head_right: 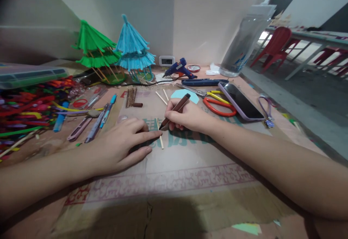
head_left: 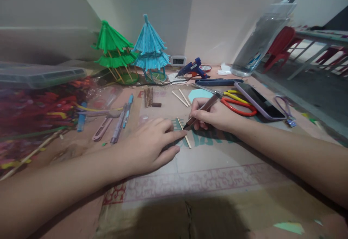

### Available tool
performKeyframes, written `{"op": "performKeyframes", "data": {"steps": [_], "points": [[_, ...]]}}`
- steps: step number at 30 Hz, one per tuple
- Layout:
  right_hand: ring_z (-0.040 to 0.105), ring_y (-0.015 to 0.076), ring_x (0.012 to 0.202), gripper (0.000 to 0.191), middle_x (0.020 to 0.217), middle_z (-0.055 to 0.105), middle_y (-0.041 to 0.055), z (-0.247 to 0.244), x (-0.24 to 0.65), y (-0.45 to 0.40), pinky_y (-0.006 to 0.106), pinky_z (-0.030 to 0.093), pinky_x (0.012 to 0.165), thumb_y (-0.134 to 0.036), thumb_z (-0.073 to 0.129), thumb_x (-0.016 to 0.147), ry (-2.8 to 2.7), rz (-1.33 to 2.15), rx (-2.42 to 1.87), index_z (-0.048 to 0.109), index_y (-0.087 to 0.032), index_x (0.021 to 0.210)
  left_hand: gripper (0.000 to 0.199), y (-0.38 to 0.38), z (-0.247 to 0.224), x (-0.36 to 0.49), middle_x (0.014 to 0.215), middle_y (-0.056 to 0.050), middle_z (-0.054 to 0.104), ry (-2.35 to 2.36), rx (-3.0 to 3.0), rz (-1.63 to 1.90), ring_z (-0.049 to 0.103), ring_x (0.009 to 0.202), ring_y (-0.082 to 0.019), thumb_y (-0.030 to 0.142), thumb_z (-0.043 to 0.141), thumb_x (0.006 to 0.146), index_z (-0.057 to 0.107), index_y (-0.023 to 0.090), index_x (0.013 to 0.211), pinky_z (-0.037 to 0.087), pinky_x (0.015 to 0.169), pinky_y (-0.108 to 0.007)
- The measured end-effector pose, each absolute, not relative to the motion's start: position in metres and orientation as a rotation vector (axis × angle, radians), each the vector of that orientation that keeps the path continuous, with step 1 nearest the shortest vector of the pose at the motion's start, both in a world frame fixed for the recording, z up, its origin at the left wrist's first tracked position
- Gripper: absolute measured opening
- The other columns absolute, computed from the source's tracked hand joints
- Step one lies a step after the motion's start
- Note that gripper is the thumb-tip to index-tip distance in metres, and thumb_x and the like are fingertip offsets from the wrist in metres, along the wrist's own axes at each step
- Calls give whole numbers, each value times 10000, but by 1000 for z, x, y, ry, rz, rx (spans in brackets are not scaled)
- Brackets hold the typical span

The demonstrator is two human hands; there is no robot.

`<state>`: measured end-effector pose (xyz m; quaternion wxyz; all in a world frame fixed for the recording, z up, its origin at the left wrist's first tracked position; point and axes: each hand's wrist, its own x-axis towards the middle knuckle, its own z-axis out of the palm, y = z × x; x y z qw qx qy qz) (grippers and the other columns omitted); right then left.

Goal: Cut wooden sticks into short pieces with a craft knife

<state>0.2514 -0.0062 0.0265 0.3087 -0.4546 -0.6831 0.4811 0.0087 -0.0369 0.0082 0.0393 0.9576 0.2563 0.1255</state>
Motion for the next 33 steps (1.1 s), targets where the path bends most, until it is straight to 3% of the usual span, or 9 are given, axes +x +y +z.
{"op": "performKeyframes", "data": {"steps": [16, 21, 33], "points": [[505, 71, 397, 172, 560, 672, 0, 24, 251, -6, 169, 421, 383, -184, 629, 842, -1773, 1235, -1213, 511, -199, 718, 420, -39, 7, 8, 1019, -87, 560, 727, 2961, 390, 531, 904, -250, 349, 405, 1050, 547, 248, 1432, 425, 763, -392], [506, 74, 399, 162, 560, 670, 6, 24, 252, -6, 169, 418, 384, -177, 632, 834, -1768, 1245, -1200, 516, -196, 722, 370, -39, 6, 7, 881, -55, 561, 630, 3009, 383, 511, 800, -221, 328, 394, 1067, 630, 279, 1347, 363, 685, -352], [493, 75, 377, 144, 522, 661, -12, 21, 257, -7, 156, 374, 352, -241, 647, 793, -1830, 1339, -1104, 525, -200, 728, 353, -36, 5, 7, 864, -55, 630, 611, 2931, 426, 570, 825, -218, 329, 436, 1055, 661, 259, 1317, 416, 760, -364]]}}
